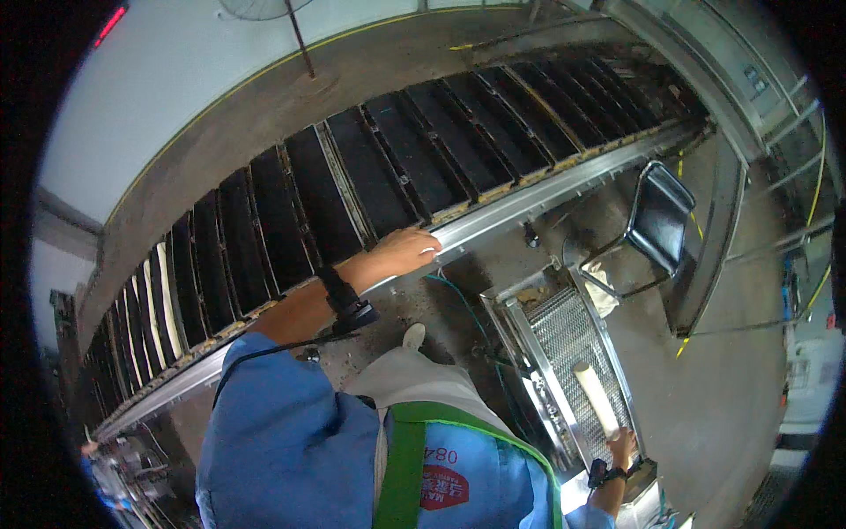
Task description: The person places strips of dough onto a multi-tier automated industrial baking conveyor belt, periodically walking to a container to mix or check a liquid component by hand.
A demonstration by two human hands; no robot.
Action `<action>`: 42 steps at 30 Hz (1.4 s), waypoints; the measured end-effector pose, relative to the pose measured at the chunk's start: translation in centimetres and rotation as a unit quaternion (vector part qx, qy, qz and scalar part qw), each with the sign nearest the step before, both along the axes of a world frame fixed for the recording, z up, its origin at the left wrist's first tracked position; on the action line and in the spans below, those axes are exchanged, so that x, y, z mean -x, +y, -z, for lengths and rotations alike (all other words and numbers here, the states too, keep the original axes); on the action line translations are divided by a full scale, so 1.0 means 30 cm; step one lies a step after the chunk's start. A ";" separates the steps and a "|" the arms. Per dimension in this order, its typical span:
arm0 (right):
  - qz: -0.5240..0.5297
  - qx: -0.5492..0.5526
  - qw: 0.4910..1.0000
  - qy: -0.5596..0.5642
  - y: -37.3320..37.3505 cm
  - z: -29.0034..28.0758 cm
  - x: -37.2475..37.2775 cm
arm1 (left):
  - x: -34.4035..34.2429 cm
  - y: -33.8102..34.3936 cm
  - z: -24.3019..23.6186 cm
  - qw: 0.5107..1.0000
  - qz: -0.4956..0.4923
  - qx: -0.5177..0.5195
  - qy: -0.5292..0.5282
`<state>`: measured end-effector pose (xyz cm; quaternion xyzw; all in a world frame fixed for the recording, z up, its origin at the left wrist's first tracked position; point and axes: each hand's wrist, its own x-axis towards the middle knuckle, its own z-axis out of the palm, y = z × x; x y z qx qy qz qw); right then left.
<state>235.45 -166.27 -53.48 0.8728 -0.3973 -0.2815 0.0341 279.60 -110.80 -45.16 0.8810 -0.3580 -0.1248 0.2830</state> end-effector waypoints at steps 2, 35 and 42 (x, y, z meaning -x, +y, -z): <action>-0.007 -0.050 0.999 -0.003 0.007 0.000 -0.021 | -0.001 0.012 -0.021 1.000 0.006 -0.019 0.007; -0.140 -0.618 0.674 -0.379 0.927 -0.597 -2.132 | -0.100 0.265 -0.065 0.973 -0.222 0.056 -0.007; -0.260 -0.407 0.861 -0.160 0.826 -0.364 -1.953 | -0.287 0.073 -0.085 0.989 -0.125 -0.012 -0.082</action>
